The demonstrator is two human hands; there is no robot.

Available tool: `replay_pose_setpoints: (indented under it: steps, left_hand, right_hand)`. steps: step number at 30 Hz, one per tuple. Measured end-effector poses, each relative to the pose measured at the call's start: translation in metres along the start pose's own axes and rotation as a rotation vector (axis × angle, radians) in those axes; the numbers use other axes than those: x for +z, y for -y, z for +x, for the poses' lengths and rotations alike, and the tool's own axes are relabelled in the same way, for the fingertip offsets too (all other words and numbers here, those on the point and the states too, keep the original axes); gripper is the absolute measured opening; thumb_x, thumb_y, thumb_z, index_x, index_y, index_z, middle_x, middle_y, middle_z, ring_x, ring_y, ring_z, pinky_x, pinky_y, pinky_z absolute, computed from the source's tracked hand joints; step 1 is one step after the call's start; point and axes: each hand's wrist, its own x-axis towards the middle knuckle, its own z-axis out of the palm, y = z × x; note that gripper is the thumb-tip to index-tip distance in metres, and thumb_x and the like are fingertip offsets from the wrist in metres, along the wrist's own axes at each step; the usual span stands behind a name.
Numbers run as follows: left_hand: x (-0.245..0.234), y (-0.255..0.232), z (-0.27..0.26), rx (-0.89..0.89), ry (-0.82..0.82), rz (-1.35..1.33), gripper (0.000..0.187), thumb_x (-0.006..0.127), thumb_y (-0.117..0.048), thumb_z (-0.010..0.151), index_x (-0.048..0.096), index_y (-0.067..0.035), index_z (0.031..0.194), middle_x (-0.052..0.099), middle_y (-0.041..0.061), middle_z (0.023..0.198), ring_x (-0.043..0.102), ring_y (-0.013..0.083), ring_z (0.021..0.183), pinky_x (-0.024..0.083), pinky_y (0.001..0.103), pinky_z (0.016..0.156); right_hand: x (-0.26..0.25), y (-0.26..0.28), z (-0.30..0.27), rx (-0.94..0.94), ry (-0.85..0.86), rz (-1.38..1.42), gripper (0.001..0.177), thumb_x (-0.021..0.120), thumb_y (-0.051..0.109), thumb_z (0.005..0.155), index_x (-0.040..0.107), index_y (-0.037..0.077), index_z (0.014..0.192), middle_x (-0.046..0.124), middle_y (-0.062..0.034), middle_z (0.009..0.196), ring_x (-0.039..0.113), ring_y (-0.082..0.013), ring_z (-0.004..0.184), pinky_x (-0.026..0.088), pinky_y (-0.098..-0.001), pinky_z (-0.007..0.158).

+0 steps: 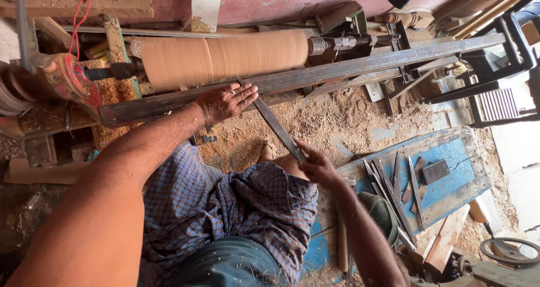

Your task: The person uses a chisel to shape a cylindrical piece of wood mounted on a lathe. They hold the chisel against the spinning wood to remove material and smooth the surface, generating wood shavings.

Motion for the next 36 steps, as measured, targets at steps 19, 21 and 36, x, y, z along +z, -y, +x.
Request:
replay_pose_setpoints:
  steps: [19, 21, 36]
  left_hand:
    - [0.01, -0.007, 0.026, 0.029, 0.04, -0.089, 0.057, 0.045, -0.008, 0.099, 0.038, -0.009, 0.156, 0.038, 0.005, 0.164, 0.04, 0.0156, 0.147, 0.023, 0.035, 0.124]
    - [0.011, -0.004, 0.028, 0.051, 0.059, -0.044, 0.058, 0.045, -0.007, 0.1, 0.035, -0.009, 0.158, 0.036, 0.006, 0.165, 0.039, 0.016, 0.148, 0.023, 0.035, 0.125]
    - [0.009, -0.003, 0.027, 0.055, 0.024, 0.074, 0.056, 0.053, -0.014, 0.099, 0.04, -0.009, 0.154, 0.045, 0.003, 0.16, 0.049, 0.0155, 0.141, 0.02, 0.038, 0.125]
  right_hand:
    - [0.16, -0.049, -0.009, -0.252, -0.326, 0.404, 0.074, 0.058, 0.0, 0.097, 0.031, 0.02, 0.163, 0.048, 0.0073, 0.061, 0.04, -0.0041, 0.047, 0.032, -0.022, 0.042]
    - [0.154, -0.046, -0.011, -0.247, -0.327, 0.379, 0.072, 0.059, 0.0, 0.098, 0.033, 0.019, 0.163, 0.048, 0.0082, 0.063, 0.039, -0.0037, 0.048, 0.03, -0.0216, 0.043]
    - [0.021, 0.001, -0.025, -0.012, -0.073, 0.071, 0.07, 0.059, 0.004, 0.096, 0.038, 0.026, 0.158, 0.058, 0.0027, 0.068, 0.043, -0.0052, 0.046, 0.037, -0.0218, 0.039]
